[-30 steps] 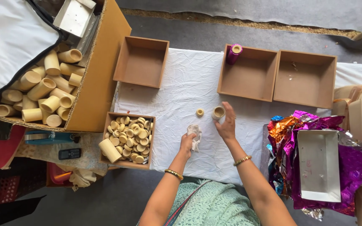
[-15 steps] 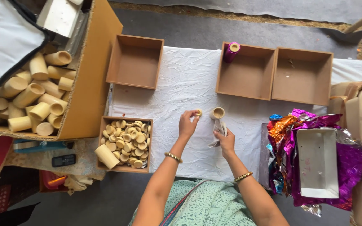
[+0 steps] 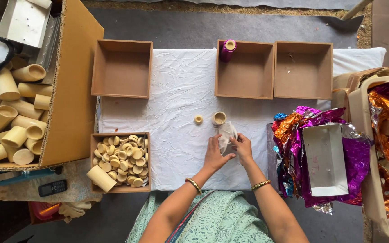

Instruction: The person is wrapping small cylindrical objects using foil and paper.

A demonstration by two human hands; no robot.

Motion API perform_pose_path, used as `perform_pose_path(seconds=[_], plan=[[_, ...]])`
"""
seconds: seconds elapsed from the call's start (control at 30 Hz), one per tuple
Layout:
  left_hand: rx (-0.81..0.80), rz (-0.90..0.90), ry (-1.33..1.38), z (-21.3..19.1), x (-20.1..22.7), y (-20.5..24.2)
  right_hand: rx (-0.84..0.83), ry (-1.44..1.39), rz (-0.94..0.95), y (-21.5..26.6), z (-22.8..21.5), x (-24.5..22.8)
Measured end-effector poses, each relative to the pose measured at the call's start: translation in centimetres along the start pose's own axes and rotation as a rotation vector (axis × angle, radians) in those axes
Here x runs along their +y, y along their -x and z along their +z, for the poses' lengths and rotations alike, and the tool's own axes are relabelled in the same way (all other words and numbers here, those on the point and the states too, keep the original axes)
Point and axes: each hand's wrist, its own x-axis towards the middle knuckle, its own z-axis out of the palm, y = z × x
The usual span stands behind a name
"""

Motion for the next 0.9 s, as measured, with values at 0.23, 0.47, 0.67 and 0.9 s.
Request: perform_pose_path(seconds=[0.23, 0.47, 0.67, 0.9], plan=[[0.097, -0.183, 0.169, 1.2, -12.0, 0.8, 0.050, -0.007, -0.043, 0.4, -0.8, -0.2], [0.117, -0.621, 0.144, -4.0, -12.7, 1.5, 0.230, 0.460, -0.251, 1.6, -1.4, -0.4], [0.191, -0.541, 0.054, -4.3, -11.1, 2.8, 0.188, 0.863, -0.716, 7.4, 3.7, -6.0], [0.028, -0.514, -0.029, -5.3, -12.1, 4.7, 0.525, 0.759, -0.411, 1.7, -0.3, 0.1]])
